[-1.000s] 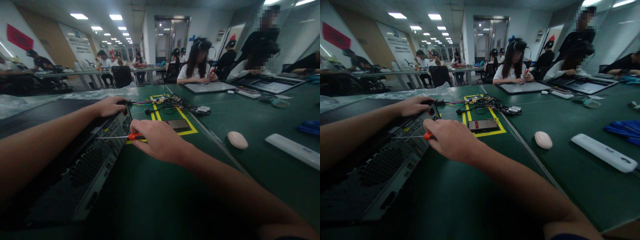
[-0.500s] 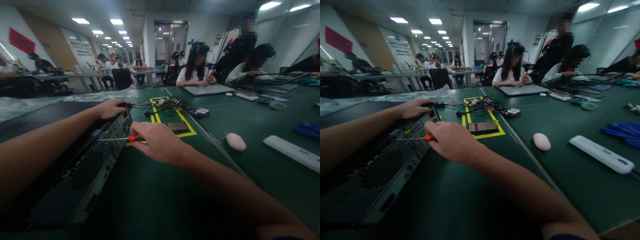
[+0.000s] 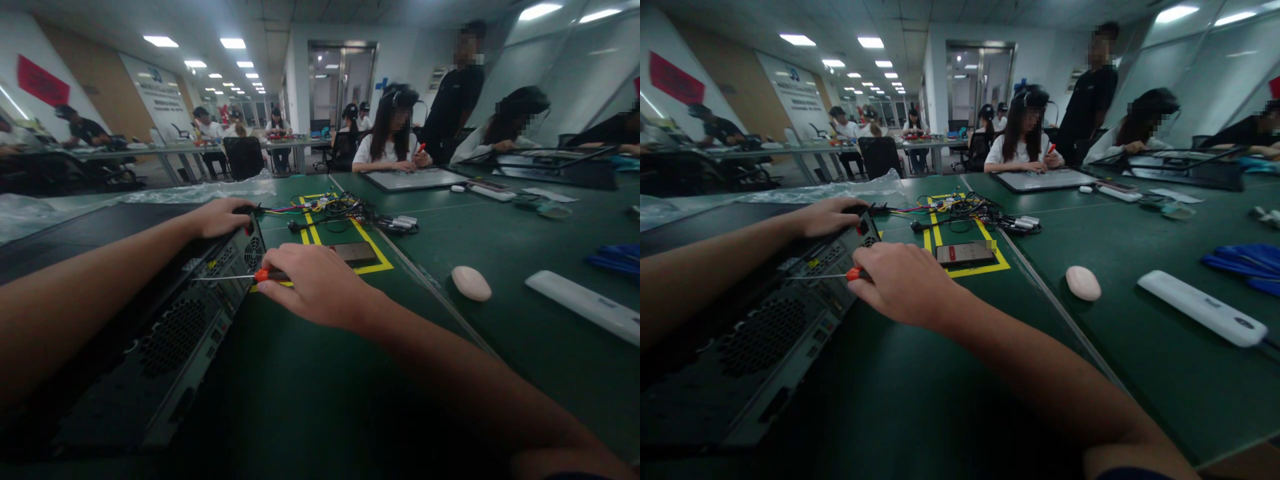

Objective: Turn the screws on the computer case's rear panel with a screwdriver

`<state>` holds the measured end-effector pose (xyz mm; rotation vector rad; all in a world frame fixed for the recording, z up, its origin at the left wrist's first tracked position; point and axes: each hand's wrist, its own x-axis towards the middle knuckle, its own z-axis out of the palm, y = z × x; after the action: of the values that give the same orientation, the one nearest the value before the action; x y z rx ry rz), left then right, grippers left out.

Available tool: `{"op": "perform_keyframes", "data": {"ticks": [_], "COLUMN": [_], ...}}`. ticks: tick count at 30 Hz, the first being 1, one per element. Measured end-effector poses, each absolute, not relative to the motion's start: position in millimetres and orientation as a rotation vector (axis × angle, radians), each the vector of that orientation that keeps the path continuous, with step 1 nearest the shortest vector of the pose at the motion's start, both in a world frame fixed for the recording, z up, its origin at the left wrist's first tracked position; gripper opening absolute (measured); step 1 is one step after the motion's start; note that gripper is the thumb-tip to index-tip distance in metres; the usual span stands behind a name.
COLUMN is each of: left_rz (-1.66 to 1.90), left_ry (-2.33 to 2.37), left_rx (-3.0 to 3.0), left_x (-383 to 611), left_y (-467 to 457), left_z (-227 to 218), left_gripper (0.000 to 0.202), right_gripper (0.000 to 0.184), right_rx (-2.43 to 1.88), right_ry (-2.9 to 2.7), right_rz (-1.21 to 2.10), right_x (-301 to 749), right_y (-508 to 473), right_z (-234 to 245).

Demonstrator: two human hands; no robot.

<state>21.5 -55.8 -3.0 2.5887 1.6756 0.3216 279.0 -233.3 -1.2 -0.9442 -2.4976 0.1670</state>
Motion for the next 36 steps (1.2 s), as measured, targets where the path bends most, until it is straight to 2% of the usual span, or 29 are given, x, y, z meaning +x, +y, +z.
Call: {"op": "perform_keyframes", "data": {"ticks": [5, 14, 36], "left_rz": [0.341, 0.352, 0.315], "left_ry": [1.648, 1.64, 1.617], "left_rx": [2.573, 2.588, 2.605], "left_x": [20.1, 19.0, 17.4], "left_y": [-52.2, -50.9, -48.6], "left_z": [-5.0, -6.0, -5.1], "left_gripper": [0.076, 0.077, 0.078], "right_gripper": [0.034, 0.011, 0.011], "right_rx": [-0.942, -0.869, -0.886], "right_ry": [-2.494, -2.5, -2.51], "right_rz": [0.181, 0.182, 0.182], "right_x": [277.8, 279.1, 280.3], "right_y": [-232.2, -230.7, -231.5], "right_z": [-4.1, -6.9, -5.0]}}
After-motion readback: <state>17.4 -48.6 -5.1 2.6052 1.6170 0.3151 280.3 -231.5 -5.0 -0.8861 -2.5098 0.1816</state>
